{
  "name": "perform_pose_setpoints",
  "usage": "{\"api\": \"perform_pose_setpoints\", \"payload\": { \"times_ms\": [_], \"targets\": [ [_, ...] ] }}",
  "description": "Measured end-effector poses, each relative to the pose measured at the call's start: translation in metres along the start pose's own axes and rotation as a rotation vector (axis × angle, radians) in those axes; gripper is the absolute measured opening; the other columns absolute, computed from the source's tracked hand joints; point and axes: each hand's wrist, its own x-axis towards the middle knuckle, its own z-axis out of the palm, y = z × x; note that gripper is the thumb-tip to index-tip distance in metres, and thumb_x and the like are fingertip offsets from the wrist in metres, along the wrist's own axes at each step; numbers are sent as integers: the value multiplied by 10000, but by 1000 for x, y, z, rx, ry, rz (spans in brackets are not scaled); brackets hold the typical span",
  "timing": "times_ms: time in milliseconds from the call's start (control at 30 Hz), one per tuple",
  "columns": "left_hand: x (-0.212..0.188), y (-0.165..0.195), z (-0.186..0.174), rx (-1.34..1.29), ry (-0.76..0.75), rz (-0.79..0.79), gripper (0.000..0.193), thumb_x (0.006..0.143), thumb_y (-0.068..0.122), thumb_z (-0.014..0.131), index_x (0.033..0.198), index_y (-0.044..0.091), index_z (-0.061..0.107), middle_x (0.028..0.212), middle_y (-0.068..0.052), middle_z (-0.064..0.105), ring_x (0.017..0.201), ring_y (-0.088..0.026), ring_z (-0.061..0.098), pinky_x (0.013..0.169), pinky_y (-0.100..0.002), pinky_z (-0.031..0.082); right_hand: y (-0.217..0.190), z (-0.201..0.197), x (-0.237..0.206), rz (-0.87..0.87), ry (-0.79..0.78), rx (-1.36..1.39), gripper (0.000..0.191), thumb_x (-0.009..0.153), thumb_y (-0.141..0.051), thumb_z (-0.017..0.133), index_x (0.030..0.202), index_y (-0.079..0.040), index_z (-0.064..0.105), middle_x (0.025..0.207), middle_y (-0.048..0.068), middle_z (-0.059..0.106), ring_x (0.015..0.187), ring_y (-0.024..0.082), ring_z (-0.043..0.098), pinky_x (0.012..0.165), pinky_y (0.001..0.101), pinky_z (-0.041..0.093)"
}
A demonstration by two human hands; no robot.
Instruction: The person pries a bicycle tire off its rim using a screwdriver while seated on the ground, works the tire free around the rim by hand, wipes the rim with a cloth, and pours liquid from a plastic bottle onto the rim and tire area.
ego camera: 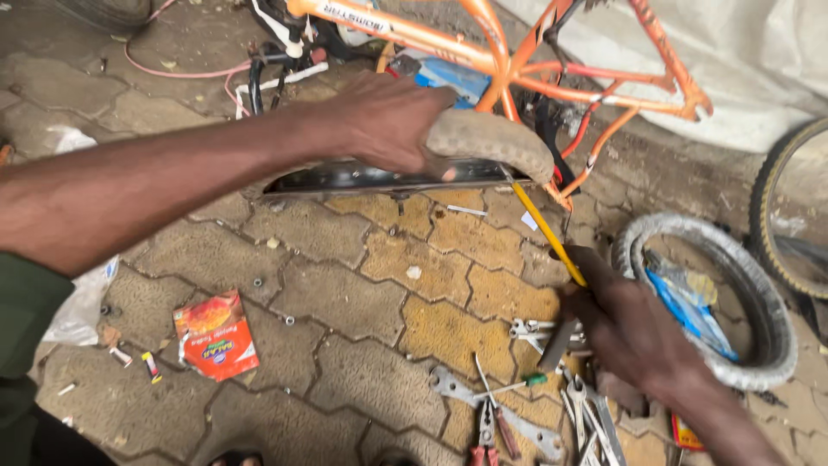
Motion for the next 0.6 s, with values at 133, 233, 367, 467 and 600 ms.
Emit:
{"api": "perform_pose_setpoints", "payload": {
  "times_ms": [133,233,367,467,600],
  "targets": [
    [25,2,4,91,334,113,849,880,686,681,1227,-80,567,840,-200,639,634,-340,658,598,-553,512,-25,14,28,688,-112,706,370,1015,-363,493,1300,-137,558,556,-23,393,412,100,374,380,304,331],
    [38,-15,2,208,433,117,865,951,760,614,1128,-86,620,675,-156,651,611,-317,653,619,-535,521,-43,28,50,687,-7,1202,298,1017,-294,450,1132,-58,592,540,-29,363,340,86,283,283,271,246],
    [43,-38,-4,289,506,178,845,993,754,556,1071,-83,645,533,-138,616,473,-292,620,540,-556,493,-45,39,65,545,16,1423,192,1063,-229,494,1048,-52,567,564,-45,413,335,62,338,249,253,271],
    [43,-51,-11,203,327,80,811,900,778,527,1040,-9,665,568,-126,618,484,-264,614,529,-532,498,-37,37,66,355,37,202,204,1101,-246,464,1124,-60,543,585,107,603,428,240,553,369,397,417],
    [52,-54,-8,213,302,74,818,973,772,563,1029,-37,674,709,-172,653,582,-311,645,581,-544,528,-34,26,55,409,-115,-599,249,1089,-255,441,1254,-77,503,747,252,726,665,438,718,594,562,535]
  ]
}}
